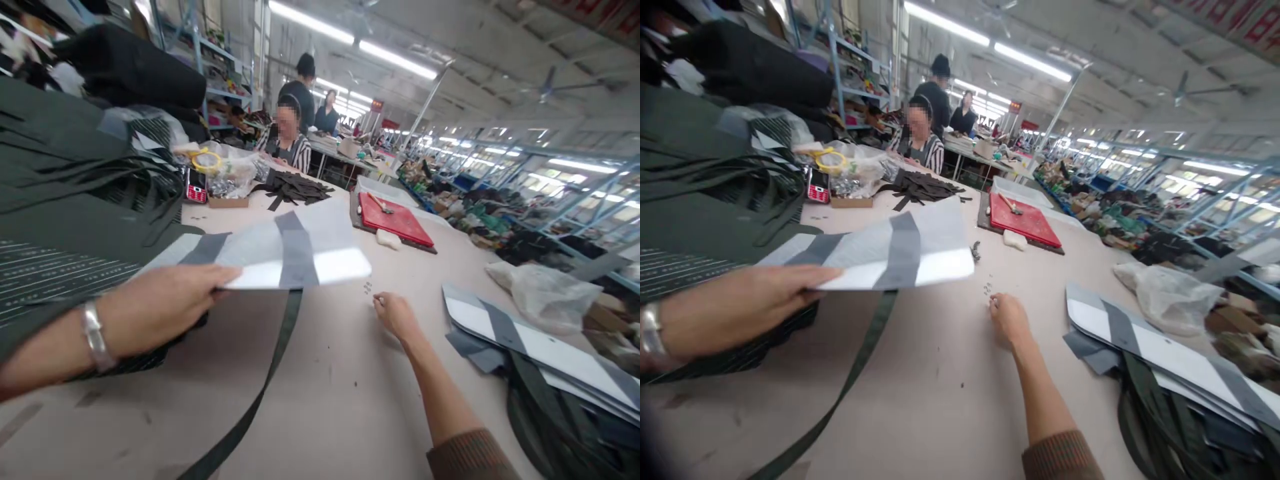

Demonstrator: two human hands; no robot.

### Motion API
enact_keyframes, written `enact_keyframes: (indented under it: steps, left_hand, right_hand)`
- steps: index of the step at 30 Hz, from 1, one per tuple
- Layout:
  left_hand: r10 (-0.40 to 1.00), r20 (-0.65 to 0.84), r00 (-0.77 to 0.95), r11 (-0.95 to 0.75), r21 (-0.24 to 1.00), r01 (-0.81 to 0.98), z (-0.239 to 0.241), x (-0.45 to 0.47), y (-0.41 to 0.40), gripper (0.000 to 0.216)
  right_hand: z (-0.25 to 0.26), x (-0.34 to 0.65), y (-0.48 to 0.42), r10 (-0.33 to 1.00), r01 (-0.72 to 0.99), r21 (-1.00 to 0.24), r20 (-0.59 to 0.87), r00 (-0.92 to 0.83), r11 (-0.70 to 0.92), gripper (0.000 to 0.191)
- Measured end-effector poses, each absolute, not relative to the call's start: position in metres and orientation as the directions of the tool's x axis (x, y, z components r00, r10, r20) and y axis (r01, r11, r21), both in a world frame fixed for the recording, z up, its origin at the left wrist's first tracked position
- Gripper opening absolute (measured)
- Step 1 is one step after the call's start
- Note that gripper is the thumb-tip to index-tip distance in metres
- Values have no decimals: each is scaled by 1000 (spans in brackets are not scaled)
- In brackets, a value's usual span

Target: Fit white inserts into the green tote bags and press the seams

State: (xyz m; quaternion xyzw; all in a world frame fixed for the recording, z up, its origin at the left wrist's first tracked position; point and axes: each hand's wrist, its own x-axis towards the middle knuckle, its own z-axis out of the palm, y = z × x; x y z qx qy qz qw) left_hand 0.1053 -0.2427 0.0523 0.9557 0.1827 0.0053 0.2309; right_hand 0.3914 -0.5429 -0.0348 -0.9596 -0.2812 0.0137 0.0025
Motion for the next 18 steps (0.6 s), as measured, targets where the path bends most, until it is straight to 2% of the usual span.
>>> enact_keyframes:
  steps: [3,7,9,12,18]
  left_hand:
    - [218,99,971,-946,265,186,-12,86,-281,50]
    - [86,134,987,-992,102,73,-64,64,-309,58]
    - [75,124,989,-993,98,63,-73,56,-320,55]
    - [91,106,990,-983,168,73,-77,48,-331,46]
    - [115,195,974,-969,237,67,-80,39,-333,47]
  right_hand:
    - [-46,404,-527,561,564,75,-58,826,-822,30]
    - [-56,413,-516,574,587,189,-122,810,-787,27]
    - [-59,417,-512,582,601,235,-150,799,-764,24]
    - [-61,425,-507,614,637,270,-175,769,-722,26]
    - [-49,431,-498,652,655,235,-102,751,-718,30]
